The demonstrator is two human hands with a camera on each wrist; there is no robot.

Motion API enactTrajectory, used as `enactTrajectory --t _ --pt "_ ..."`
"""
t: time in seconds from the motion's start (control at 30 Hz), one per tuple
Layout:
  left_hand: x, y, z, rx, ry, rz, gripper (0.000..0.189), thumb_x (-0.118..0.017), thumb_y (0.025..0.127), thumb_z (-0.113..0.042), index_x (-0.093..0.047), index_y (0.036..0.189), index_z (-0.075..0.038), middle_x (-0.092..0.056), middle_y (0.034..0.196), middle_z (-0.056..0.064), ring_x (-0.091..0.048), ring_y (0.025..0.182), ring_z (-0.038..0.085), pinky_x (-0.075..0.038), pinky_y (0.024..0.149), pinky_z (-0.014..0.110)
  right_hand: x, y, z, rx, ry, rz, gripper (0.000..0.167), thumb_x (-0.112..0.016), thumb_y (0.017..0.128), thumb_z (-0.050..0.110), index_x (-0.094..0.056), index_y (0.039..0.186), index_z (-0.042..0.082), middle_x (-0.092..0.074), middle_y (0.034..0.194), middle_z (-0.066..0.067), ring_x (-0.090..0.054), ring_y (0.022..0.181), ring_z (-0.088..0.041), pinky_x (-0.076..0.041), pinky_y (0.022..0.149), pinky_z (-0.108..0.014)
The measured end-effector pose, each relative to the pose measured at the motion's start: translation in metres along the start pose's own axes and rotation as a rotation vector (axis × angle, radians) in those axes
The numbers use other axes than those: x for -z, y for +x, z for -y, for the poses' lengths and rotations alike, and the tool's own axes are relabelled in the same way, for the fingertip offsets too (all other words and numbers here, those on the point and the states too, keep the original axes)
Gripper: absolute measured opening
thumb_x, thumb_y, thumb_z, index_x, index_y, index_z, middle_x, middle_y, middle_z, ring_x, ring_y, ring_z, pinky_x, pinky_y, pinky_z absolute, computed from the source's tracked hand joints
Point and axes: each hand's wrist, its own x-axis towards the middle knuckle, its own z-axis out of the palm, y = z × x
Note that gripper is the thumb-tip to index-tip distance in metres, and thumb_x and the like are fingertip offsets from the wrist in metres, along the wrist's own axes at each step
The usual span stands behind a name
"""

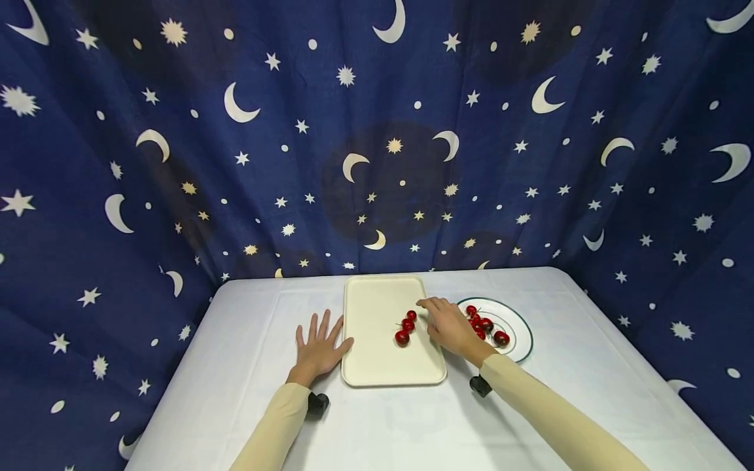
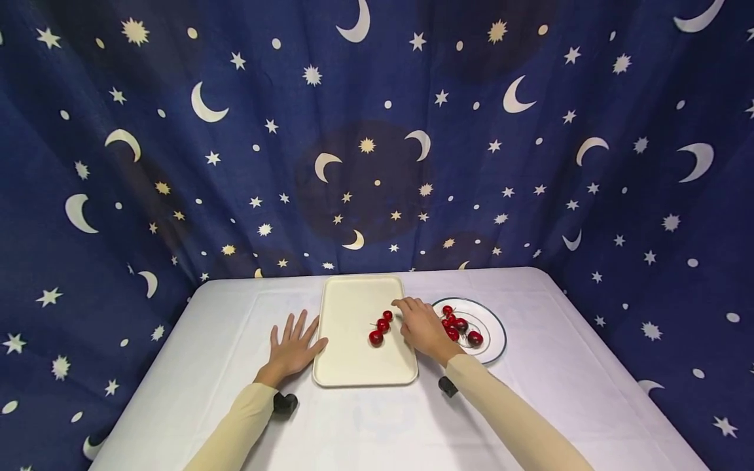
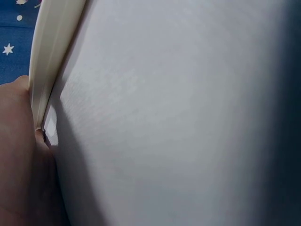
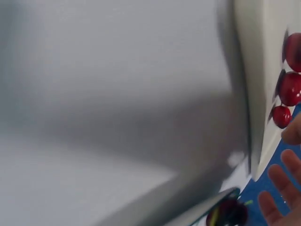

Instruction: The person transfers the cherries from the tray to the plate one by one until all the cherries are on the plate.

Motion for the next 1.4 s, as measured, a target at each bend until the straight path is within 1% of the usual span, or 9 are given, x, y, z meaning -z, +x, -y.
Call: enactTrajectory --t 0.1,0.27,0.37,0.47,0.63,0.77,0.87,1.1,1.4 --pt "0.0 0.0 0.0 0.0 -0.015 -0.011 0.075 -0.035 0.101 -0.07 -0.02 0.165 -0.033 -0.001 0.177 0.004 0.008 0.164 0.035 0.009 0.127 0.068 -0.002 0.009 0.005 -0.014 -0.01 0.056 0.055 -0.071 0.087 0.001 -0.058 0.14 0.01 -0.066 0.132 -0.013 -0.063 0.116 -0.034 -0.051 0.095 -0.054" --pt "0.001 0.0 -0.001 -0.003 -0.015 -0.022 0.075 -0.036 0.101 -0.069 -0.022 0.165 -0.033 -0.002 0.177 0.004 0.006 0.164 0.036 0.009 0.127 0.068 -0.008 0.018 0.013 -0.04 -0.071 0.136 0.054 -0.07 0.091 0.007 -0.058 0.143 0.015 -0.064 0.135 -0.012 -0.063 0.116 -0.032 -0.052 0.09 -0.05" --pt "0.0 0.0 0.0 -0.002 -0.013 -0.023 0.076 -0.035 0.101 -0.071 -0.022 0.165 -0.033 -0.002 0.177 0.004 0.006 0.164 0.035 0.009 0.127 0.068 -0.01 0.02 0.018 -0.041 -0.089 0.162 0.05 -0.07 0.092 0.008 -0.06 0.141 0.015 -0.064 0.135 -0.013 -0.063 0.114 -0.032 -0.052 0.087 -0.049" --pt "0.0 0.001 0.001 0.002 -0.007 -0.027 0.076 -0.035 0.101 -0.072 -0.022 0.165 -0.033 -0.002 0.177 0.003 0.006 0.164 0.035 0.009 0.127 0.068 -0.011 0.022 0.019 -0.039 -0.085 0.163 0.045 -0.069 0.092 0.008 -0.064 0.137 0.014 -0.065 0.135 -0.012 -0.064 0.114 -0.033 -0.052 0.088 -0.05" --pt "0.002 0.001 -0.001 0.0 -0.025 -0.033 0.076 -0.035 0.101 -0.071 -0.022 0.165 -0.033 -0.002 0.177 0.004 0.007 0.164 0.036 0.01 0.127 0.068 -0.012 0.022 0.017 -0.037 -0.081 0.138 0.034 -0.069 0.092 0.007 -0.069 0.126 0.008 -0.067 0.129 -0.014 -0.064 0.111 -0.034 -0.055 0.088 -0.052" --pt "-0.001 0.001 -0.001 0.001 -0.037 -0.021 0.076 -0.035 0.101 -0.071 -0.021 0.165 -0.033 0.0 0.177 0.004 0.009 0.164 0.035 0.012 0.126 0.067 -0.014 0.019 0.014 -0.048 -0.076 0.127 0.027 -0.07 0.093 0.007 -0.07 0.12 0.008 -0.068 0.124 -0.013 -0.065 0.107 -0.033 -0.057 0.086 -0.05" --pt "-0.004 0.001 0.001 -0.002 -0.035 -0.032 0.076 -0.037 0.101 -0.07 -0.023 0.165 -0.032 -0.002 0.177 0.004 0.007 0.164 0.035 0.011 0.126 0.068 -0.015 0.016 0.012 -0.064 -0.056 0.121 0.024 -0.071 0.093 0.007 -0.071 0.117 0.008 -0.068 0.122 -0.013 -0.065 0.107 -0.032 -0.057 0.088 -0.05" --pt "-0.005 0.001 0.0 -0.007 -0.012 -0.037 0.076 -0.035 0.1 -0.072 -0.023 0.164 -0.033 -0.003 0.177 0.003 0.006 0.164 0.035 0.009 0.127 0.068 -0.015 0.007 0.005 -0.076 -0.086 0.038 0.023 -0.074 0.092 0.01 -0.071 0.115 0.008 -0.073 0.116 -0.012 -0.065 0.106 -0.032 -0.055 0.089 -0.05" --pt "-0.004 0.001 -0.001 -0.001 -0.014 -0.035 0.076 -0.035 0.101 -0.072 -0.023 0.165 -0.032 -0.003 0.177 0.005 0.007 0.164 0.036 0.009 0.126 0.068 -0.003 -0.001 -0.006 -0.1 -0.034 -0.073 0.03 -0.076 0.089 0.009 -0.07 0.118 0.004 -0.078 0.112 -0.011 -0.066 0.106 -0.032 -0.054 0.09 -0.05"
